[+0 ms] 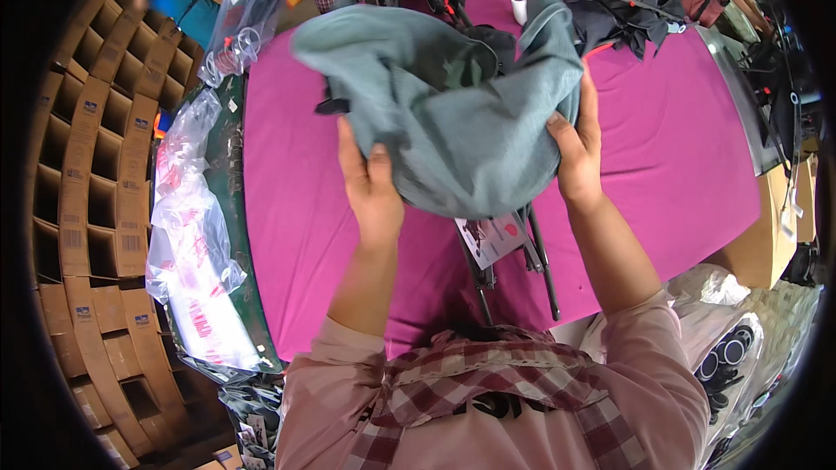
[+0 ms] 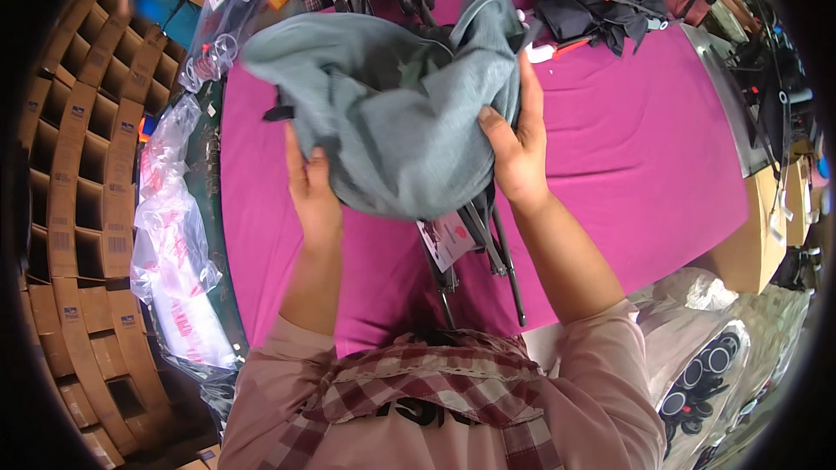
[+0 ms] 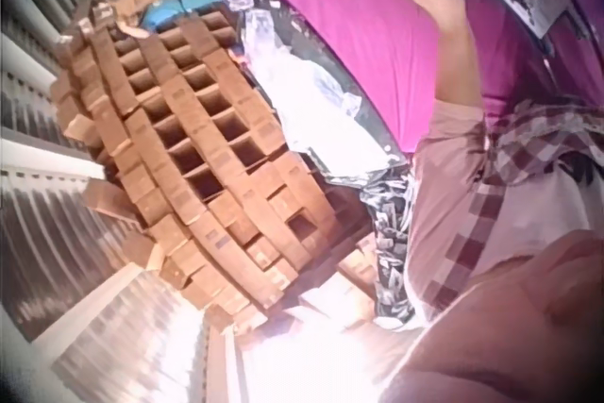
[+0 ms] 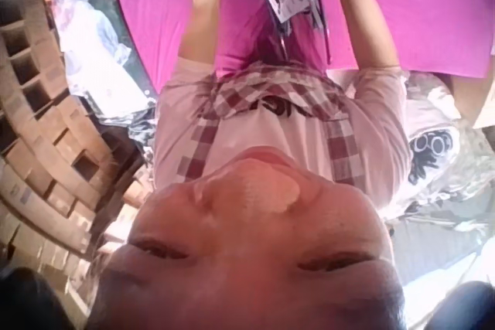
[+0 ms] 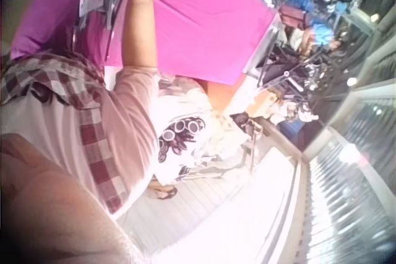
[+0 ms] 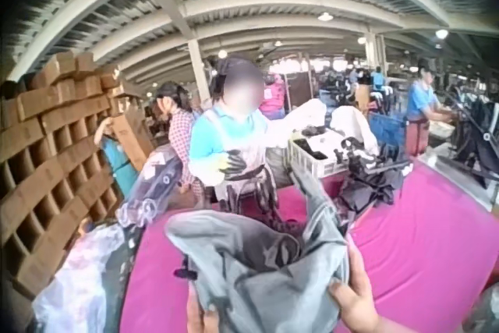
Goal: The person assembles multiple baby strollers on a pink table. They unpack stroller frames from plastic bags, attach wheels, and fit fabric seat covers onto the frames. The person handles wheels, frames, and seat covers one at a time, repeating the process for several units.
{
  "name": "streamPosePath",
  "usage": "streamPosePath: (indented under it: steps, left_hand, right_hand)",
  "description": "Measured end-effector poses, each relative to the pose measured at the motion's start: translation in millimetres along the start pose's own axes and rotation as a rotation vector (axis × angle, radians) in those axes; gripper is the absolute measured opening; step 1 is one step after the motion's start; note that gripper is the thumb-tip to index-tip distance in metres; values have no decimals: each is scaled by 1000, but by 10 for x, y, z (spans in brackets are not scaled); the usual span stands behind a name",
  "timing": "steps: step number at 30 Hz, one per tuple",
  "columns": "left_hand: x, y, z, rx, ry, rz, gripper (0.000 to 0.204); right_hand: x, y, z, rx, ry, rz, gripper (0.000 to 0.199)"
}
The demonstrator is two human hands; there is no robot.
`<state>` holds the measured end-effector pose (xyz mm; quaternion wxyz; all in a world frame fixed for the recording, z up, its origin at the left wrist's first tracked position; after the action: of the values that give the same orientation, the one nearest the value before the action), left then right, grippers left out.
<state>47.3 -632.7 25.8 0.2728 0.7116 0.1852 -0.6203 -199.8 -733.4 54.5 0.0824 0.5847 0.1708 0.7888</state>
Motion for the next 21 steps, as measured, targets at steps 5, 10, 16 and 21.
streamPosePath:
  steps: [5,10,16,21]
  left_hand:
    - [555,259,251,203,282,9,56]
    - [883,1328,557,243,470,-28,54]
    - [1667,2419,800,75,430,79,53]
    - [1814,2534,873,-23,564,114,49]
  right_hand:
    - [-932,155,-13,195,-190,270,64]
    - [-1498,994,117,200,-108,390,70]
    - [-2318,2251,578,303,-582,-31,57]
    - [-2661,2608,482,86,-501,-1,52]
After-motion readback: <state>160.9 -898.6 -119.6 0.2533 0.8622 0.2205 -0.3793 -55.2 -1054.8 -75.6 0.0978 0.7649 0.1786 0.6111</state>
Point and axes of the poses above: each hand's wrist, its own y-axis towards the middle knuckle, its own z-axis out of the palm, x = y × z, the point moved 5 cm from there along y, towards the middle knuckle, and after that the axes turned 5 degrees about -z, right-handed, at the moved point
